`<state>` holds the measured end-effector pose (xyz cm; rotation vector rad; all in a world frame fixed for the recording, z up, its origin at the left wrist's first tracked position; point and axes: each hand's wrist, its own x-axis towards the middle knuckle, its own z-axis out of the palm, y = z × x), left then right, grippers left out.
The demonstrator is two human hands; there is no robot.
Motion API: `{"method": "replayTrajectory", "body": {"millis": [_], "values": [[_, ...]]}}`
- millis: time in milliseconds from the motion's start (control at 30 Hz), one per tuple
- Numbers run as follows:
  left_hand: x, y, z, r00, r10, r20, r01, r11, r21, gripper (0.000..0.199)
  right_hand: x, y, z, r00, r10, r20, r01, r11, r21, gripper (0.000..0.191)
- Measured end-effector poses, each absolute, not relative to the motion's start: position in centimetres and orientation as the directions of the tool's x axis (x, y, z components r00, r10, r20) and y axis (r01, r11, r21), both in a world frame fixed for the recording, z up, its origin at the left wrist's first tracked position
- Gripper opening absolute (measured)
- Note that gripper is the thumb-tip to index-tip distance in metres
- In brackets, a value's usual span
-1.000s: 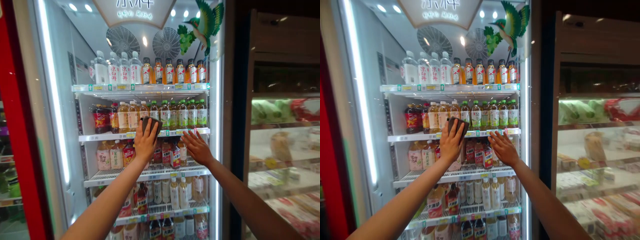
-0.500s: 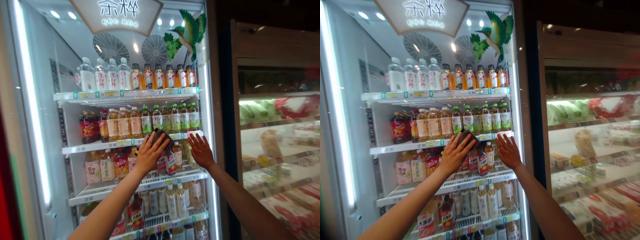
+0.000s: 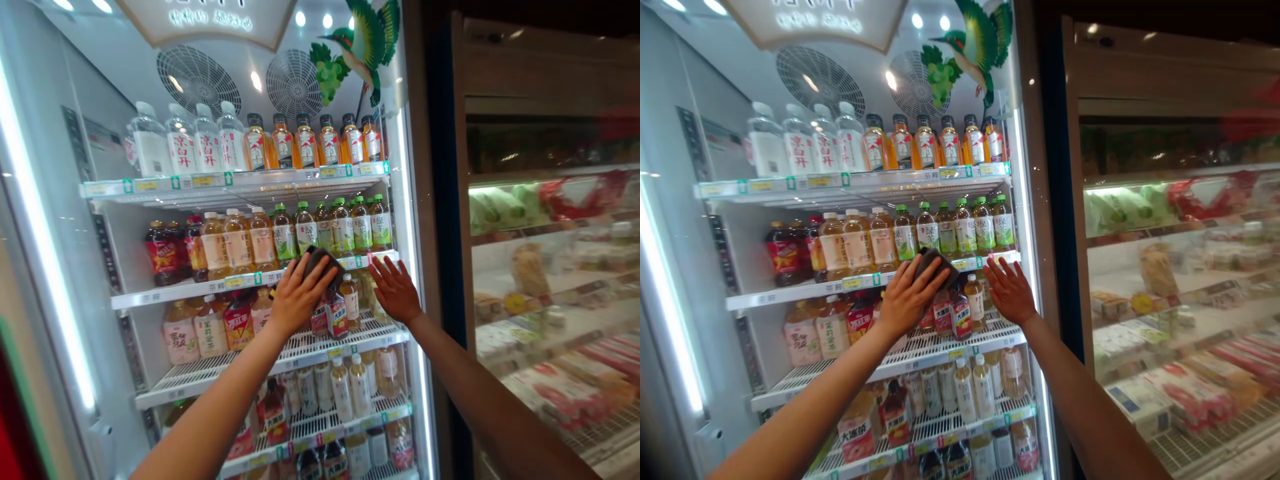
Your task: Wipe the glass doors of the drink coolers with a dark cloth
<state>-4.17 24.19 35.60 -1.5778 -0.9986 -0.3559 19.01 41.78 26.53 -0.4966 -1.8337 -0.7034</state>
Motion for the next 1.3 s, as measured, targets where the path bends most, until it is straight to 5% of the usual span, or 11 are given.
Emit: {"method": "replayTrajectory", "body": {"millis": [133,267,367,600,833,1033,1200,1300], "values": [[-2.0,25.8,36.1,0.428,0.314,0.848,0.866,0.126,-0.484,0.069,19.1,41.6,26.7,-0.344,0.016,0.939,0.628,0.747,0.217,0.07],[-2.3,24.8,32.7,0.715,0.429,0.552,0.635,-0.069,-0.769,0.064,19.5,40.8,27.3,-0.353,0.028,0.935,0.613,0.762,0.209,0.07],[-3.3,24.2,32.5,0.802,0.459,0.382,0.501,-0.168,-0.849,0.06,20.3,39.8,27.1,-0.368,0.059,0.928,0.59,0.786,0.184,0.071],[1.4,29.2,37.9,0.522,0.322,0.789,0.83,0.022,-0.558,0.067,23.7,39.6,23.9,-0.349,0.105,0.931,0.641,0.752,0.156,0.078],[2.6,30.5,34.7,0.873,0.384,0.299,0.426,-0.308,-0.851,0.058,27.0,41.4,22.6,-0.321,0.174,0.931,0.664,0.742,0.091,0.088],[3.9,31.5,36.8,0.617,0.366,0.696,0.782,-0.186,-0.595,0.067,28.5,41.4,23.3,-0.405,0.196,0.893,0.64,0.759,0.124,0.088],[4.8,31.9,34.3,0.783,0.359,0.508,0.619,-0.373,-0.692,0.062,30.3,41.2,24.5,-0.518,0.246,0.819,0.611,0.776,0.153,0.086],[5.6,32.2,34.5,0.731,0.361,0.579,0.682,-0.382,-0.623,0.062,31.5,41.3,25.2,-0.565,0.28,0.776,0.603,0.782,0.157,0.089]]}}
